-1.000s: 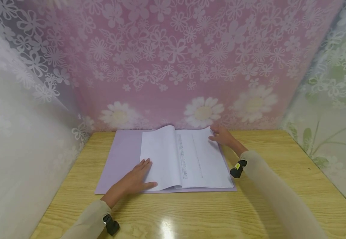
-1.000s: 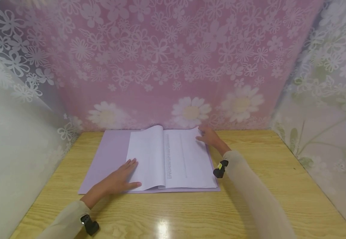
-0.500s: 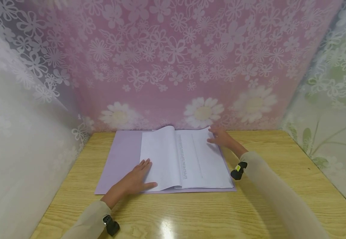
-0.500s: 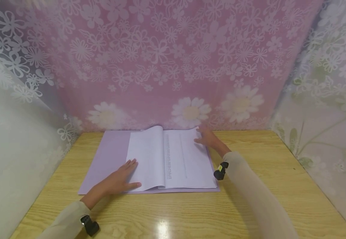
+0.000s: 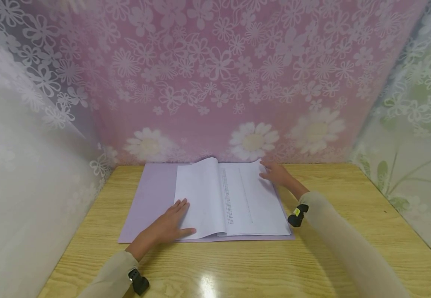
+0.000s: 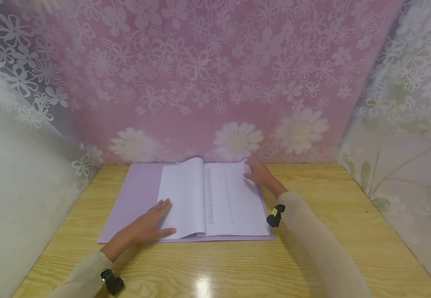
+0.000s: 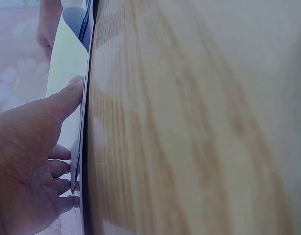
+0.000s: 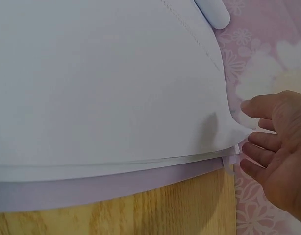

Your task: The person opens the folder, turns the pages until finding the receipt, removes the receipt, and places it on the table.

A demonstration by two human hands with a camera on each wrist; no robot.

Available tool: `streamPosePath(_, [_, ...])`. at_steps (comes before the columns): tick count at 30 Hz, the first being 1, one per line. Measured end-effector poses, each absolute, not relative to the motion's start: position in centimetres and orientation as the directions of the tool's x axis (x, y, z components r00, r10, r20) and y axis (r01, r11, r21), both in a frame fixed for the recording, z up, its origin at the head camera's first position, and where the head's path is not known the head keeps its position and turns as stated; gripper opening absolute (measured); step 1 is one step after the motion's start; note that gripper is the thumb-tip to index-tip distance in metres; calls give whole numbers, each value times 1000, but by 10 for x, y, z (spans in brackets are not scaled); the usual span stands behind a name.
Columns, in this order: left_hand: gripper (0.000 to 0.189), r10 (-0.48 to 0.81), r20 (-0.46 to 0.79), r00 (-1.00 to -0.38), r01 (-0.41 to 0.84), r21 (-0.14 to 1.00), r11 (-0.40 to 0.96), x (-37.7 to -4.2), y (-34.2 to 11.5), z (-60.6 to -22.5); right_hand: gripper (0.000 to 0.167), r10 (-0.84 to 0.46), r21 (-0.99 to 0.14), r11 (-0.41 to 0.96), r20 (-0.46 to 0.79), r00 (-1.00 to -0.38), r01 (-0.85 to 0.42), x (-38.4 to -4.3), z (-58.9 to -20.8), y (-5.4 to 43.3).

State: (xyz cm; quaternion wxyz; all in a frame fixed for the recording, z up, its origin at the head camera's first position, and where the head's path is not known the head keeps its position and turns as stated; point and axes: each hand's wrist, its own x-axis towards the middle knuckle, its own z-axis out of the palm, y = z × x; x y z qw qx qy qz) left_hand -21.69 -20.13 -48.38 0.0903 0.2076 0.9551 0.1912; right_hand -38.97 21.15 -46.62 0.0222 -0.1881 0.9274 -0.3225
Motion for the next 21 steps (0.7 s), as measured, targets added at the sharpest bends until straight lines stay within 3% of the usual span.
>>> streamPosePath(9, [97, 434, -90, -896, 366, 402, 839, -217, -202, -484, 51, -323, -779, 512, 216, -921, -363, -387, -462, 217])
streamPosePath(21, [96, 440, -90, -894, 370, 406, 836, -216, -202, -483, 42, -469, -852, 412, 106, -877, -323, -374, -454, 234])
